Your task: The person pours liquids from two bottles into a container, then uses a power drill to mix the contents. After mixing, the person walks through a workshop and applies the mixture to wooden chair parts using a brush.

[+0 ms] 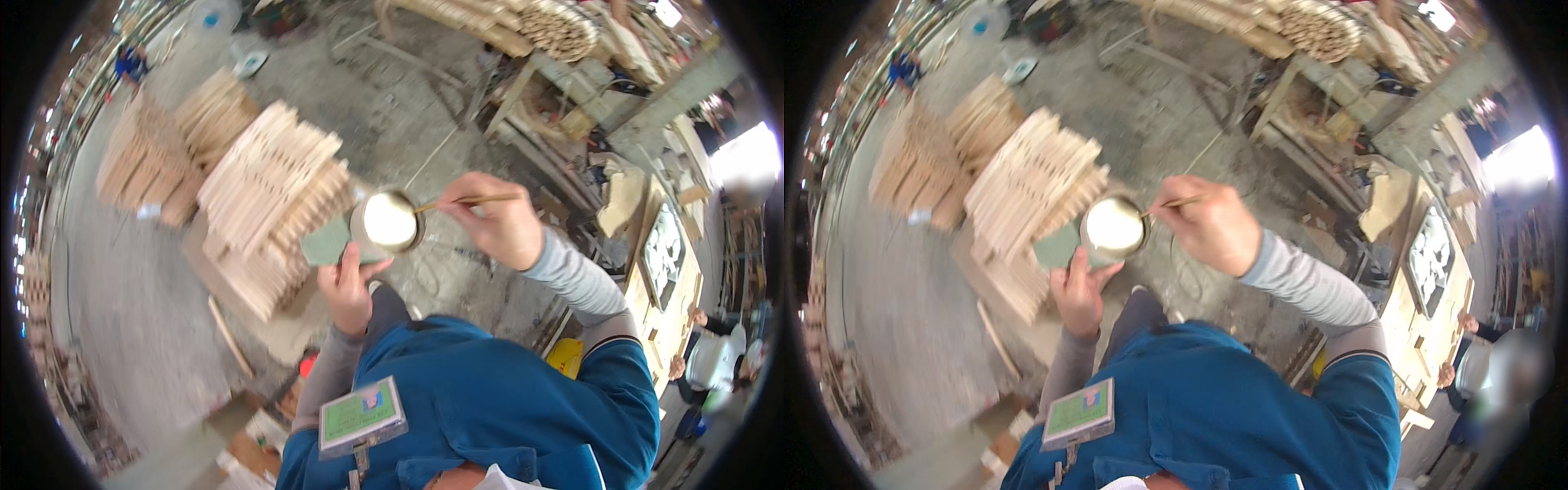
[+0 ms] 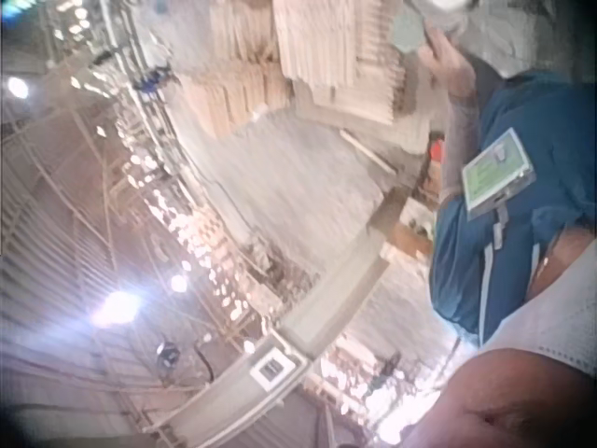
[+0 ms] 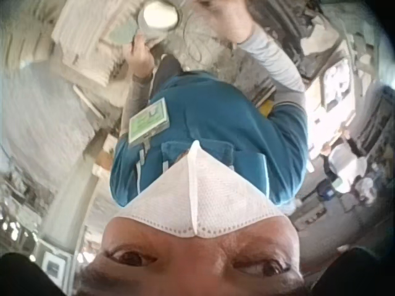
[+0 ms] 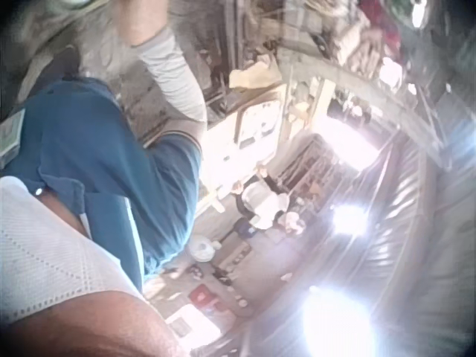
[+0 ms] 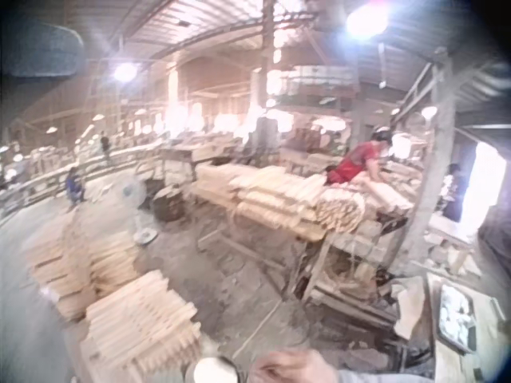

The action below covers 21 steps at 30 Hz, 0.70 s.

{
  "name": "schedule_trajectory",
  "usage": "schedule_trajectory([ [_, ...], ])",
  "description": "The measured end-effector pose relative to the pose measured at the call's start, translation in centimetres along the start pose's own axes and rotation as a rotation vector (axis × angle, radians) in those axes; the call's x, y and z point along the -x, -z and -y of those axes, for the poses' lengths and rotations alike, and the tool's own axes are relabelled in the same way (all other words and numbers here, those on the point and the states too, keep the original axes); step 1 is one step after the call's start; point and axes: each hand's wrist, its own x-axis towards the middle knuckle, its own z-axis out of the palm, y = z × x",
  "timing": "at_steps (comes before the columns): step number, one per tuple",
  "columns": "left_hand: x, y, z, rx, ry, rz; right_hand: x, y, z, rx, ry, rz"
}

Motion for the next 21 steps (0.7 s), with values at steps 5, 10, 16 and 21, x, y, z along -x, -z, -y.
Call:
schedule_trajectory([
  [5,-8.0,-4.3,-0.7,0.041,0.204,0.198,-6.7,0.5,-5.1,-0.03,0.053,-0.019],
  [10,-16.3,-5.2,-1.0,0.024,0.307,0.326,-13.6,0.0,-7.5,-0.098,0.159,-0.008],
  [16,-25.2,-5.3,-1.3,-0.005,0.4,0.412,-18.2,-0.1,-8.9,-0.122,0.203,0.118],
  [21,-29.8,-6.9,-1.0,0.019,0.498,0.481,-20.7,1.1,-12.7,-0.255,0.133,0.246],
])
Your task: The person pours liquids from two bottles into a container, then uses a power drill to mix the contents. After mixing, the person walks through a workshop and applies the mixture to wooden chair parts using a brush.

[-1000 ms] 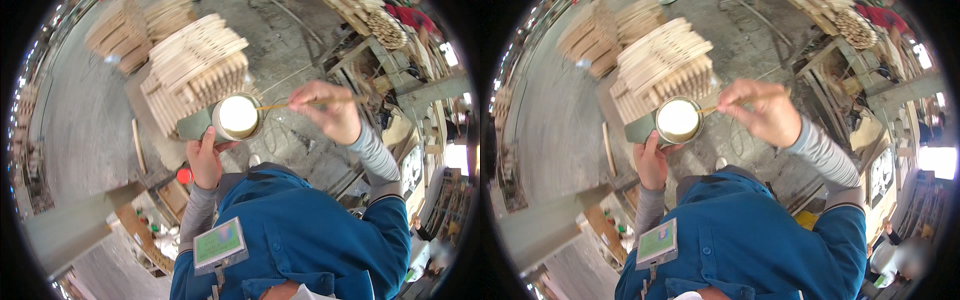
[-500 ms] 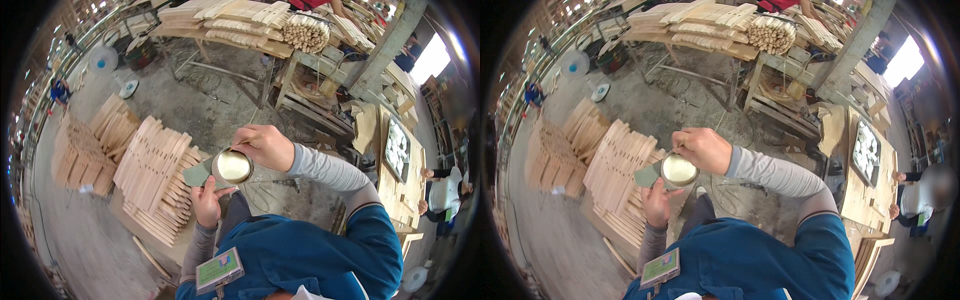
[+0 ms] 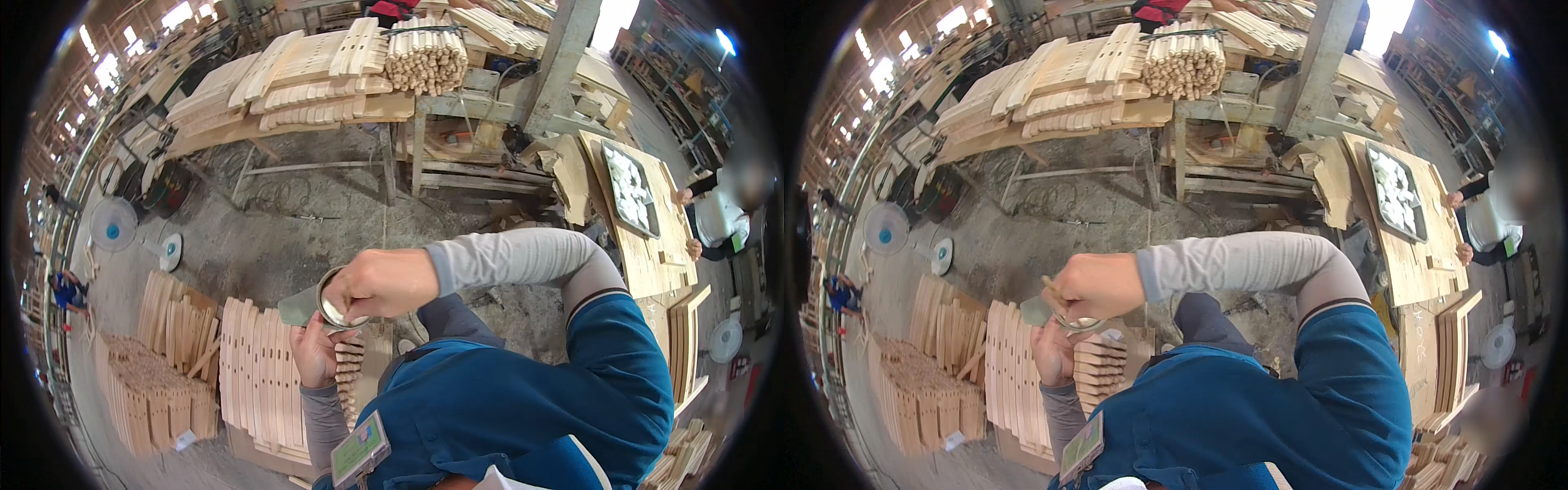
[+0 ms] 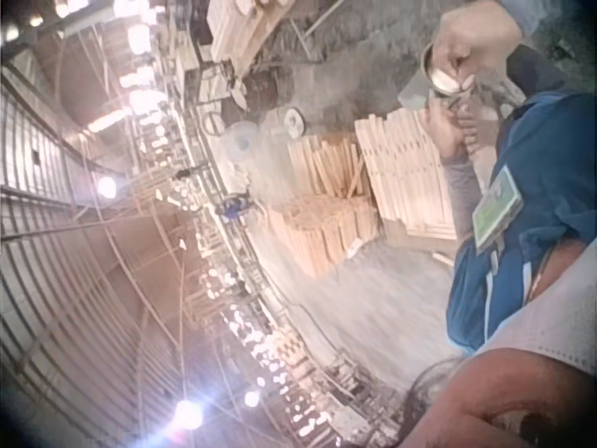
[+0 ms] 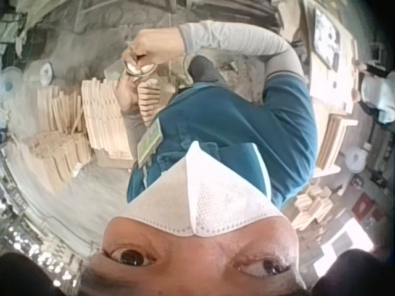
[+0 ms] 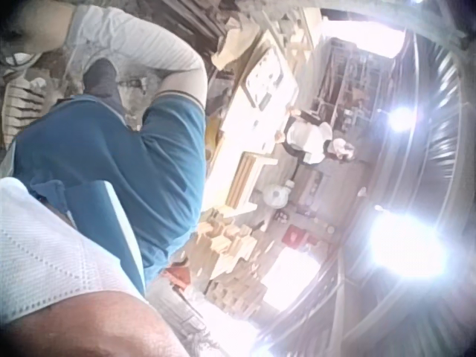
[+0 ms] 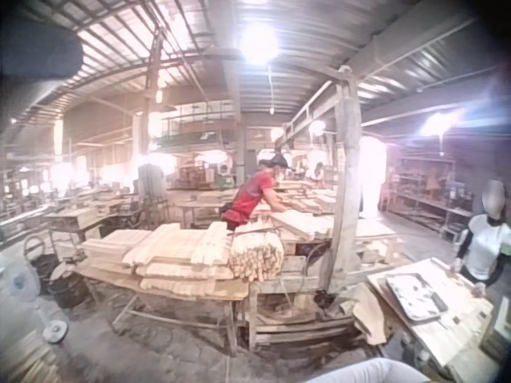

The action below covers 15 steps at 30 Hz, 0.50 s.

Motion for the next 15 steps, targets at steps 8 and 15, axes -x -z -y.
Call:
schedule_trajectory([
  [8,-7.4,0.1,-1.6,-0.056,-0.059,-0.01,-6.0,4.6,-6.7,0.26,0.007,-0.129],
  [15,-18.9,1.7,-3.7,-0.02,-0.269,-0.169,-10.3,11.8,-16.8,0.426,-0.097,-0.178],
])
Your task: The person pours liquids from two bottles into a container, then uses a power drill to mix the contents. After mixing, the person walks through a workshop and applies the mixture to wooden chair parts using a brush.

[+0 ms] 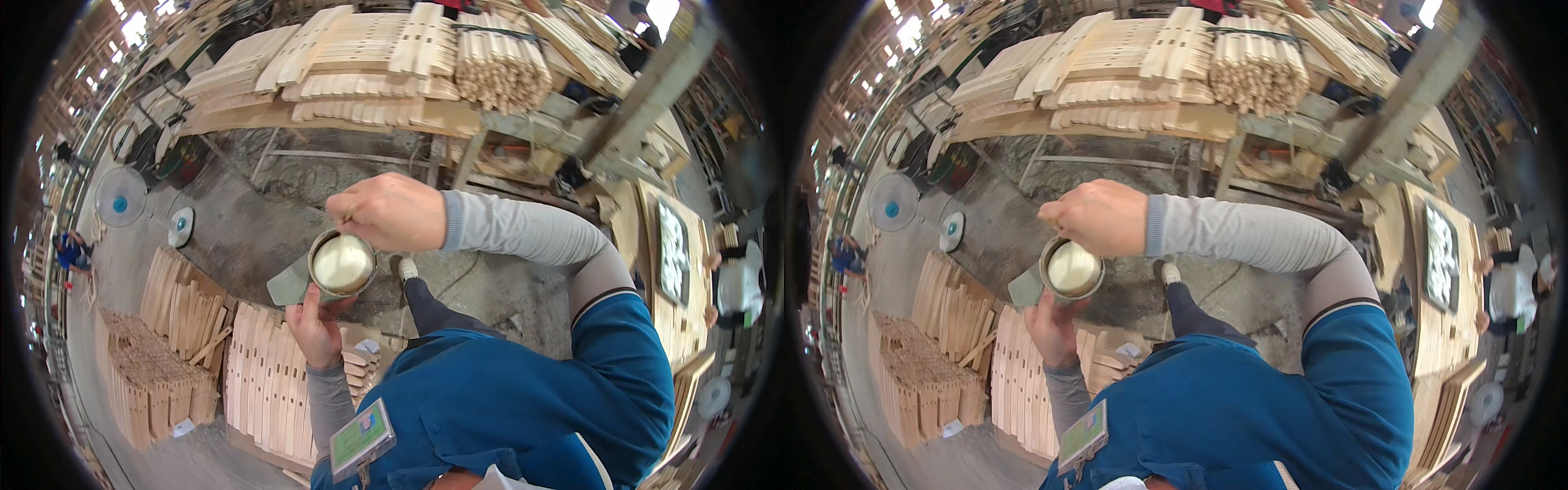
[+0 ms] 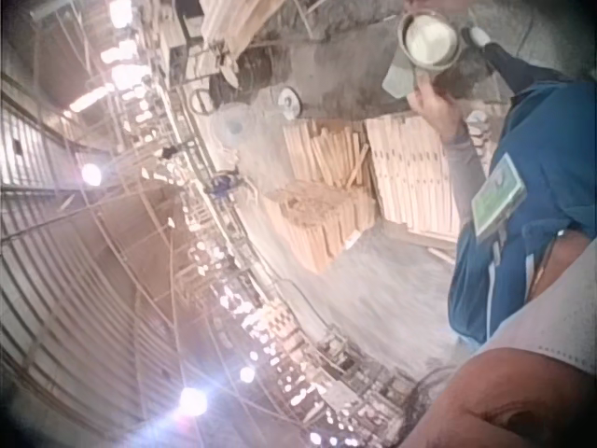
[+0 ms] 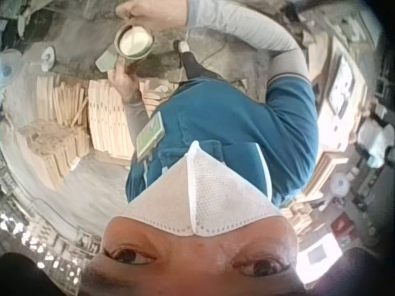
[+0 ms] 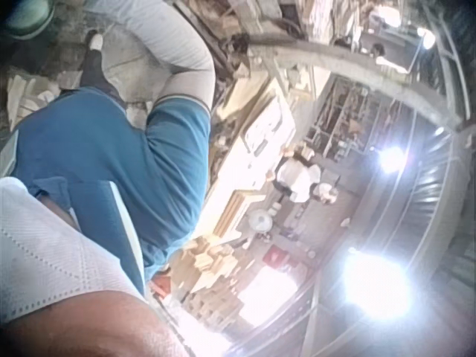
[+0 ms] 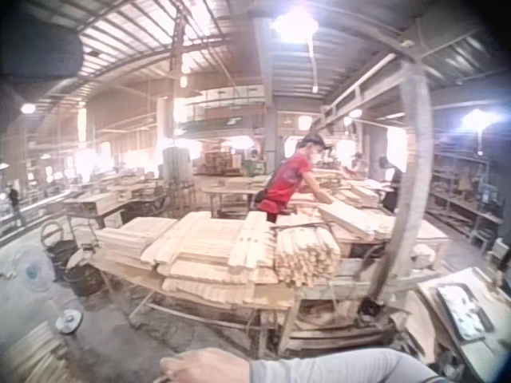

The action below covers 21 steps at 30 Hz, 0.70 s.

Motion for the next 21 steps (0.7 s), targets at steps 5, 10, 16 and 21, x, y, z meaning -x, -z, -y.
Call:
schedule_trajectory([
  [5,-11.1,-2.5,0.6,0.01,-0.136,-0.164,-4.9,1.8,-8.7,-0.066,-0.143,-0.078],
  [10,-20.3,-5.4,1.3,0.023,-0.219,-0.224,-7.6,2.8,-15.3,-0.254,-0.352,-0.214],
  [16,-27.3,-7.6,1.9,0.019,-0.28,-0.227,-10.4,2.8,-19.3,-0.702,-0.533,-0.412],
  [21,-31.5,-7.8,0.2,0.043,-0.111,-0.066,-13.9,5.3,-23.1,-0.678,-0.375,-0.534],
])
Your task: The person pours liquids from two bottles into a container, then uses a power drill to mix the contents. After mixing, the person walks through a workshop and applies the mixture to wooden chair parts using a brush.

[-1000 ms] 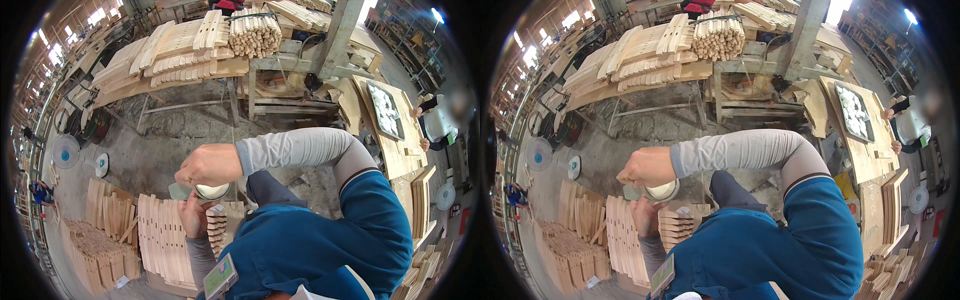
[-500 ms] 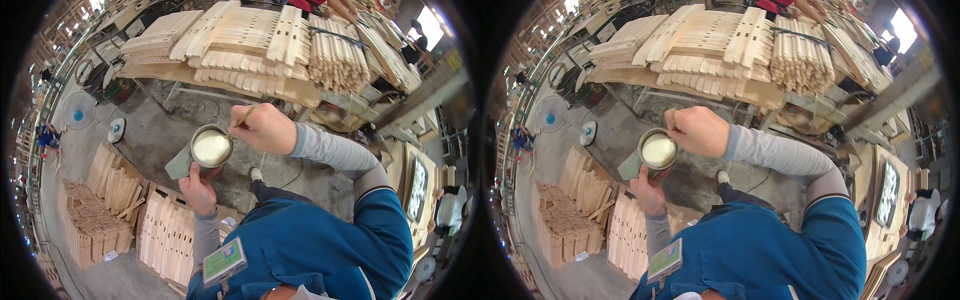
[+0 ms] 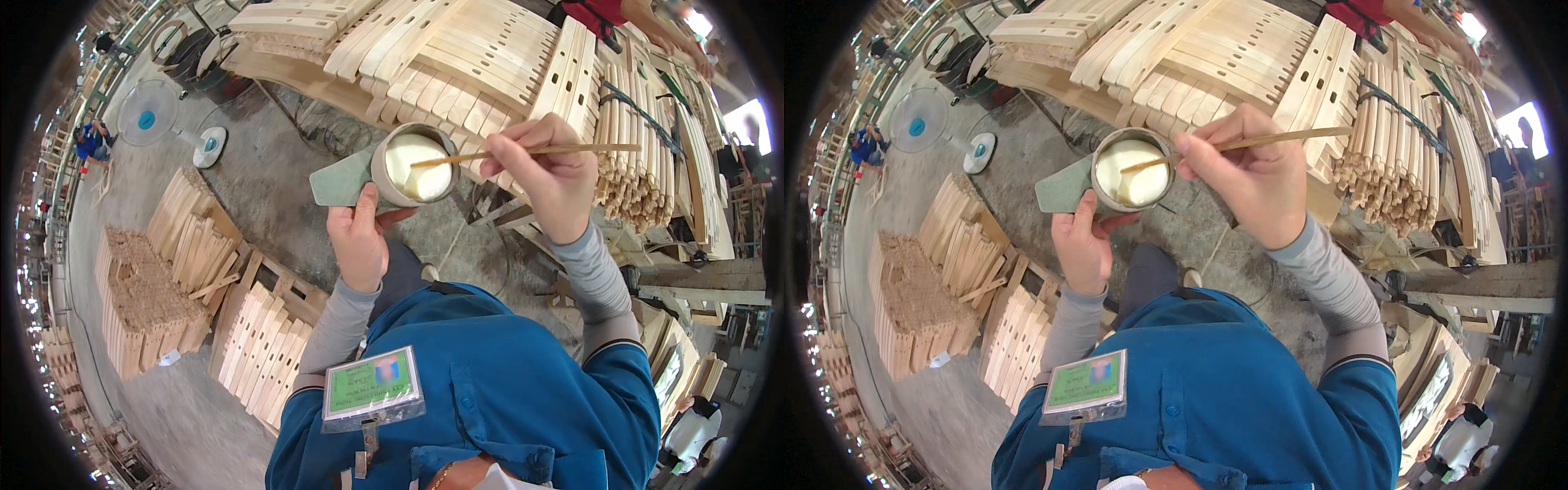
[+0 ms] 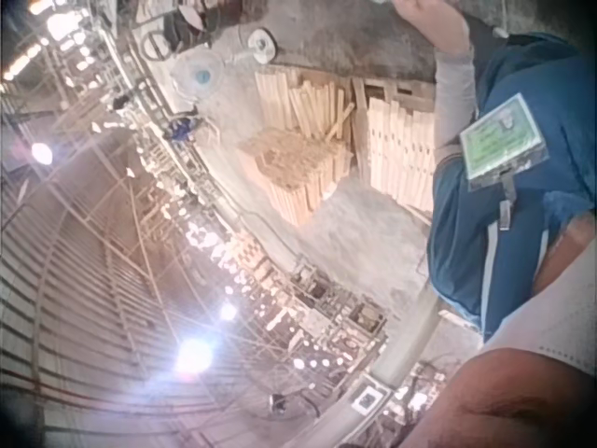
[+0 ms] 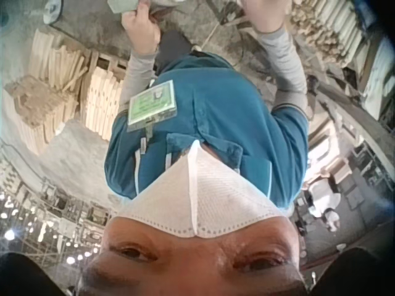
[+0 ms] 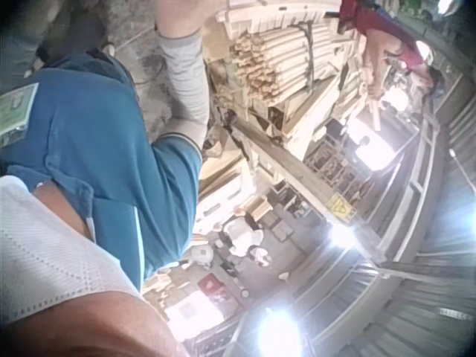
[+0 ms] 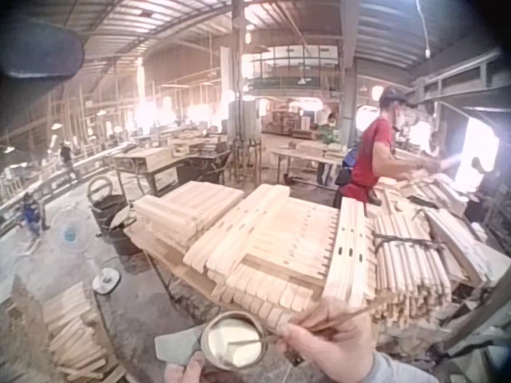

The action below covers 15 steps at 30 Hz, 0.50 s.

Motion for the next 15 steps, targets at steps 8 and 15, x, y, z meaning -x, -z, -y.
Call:
schedule_trajectory([
  [8,-10.3,2.3,-3.9,-0.044,0.235,0.244,-11.1,0.1,-4.6,0.364,0.236,0.253],
  [15,-21.6,5.5,-6.5,-0.084,0.377,0.348,-20.4,-2.8,-5.8,0.427,0.198,0.392],
])
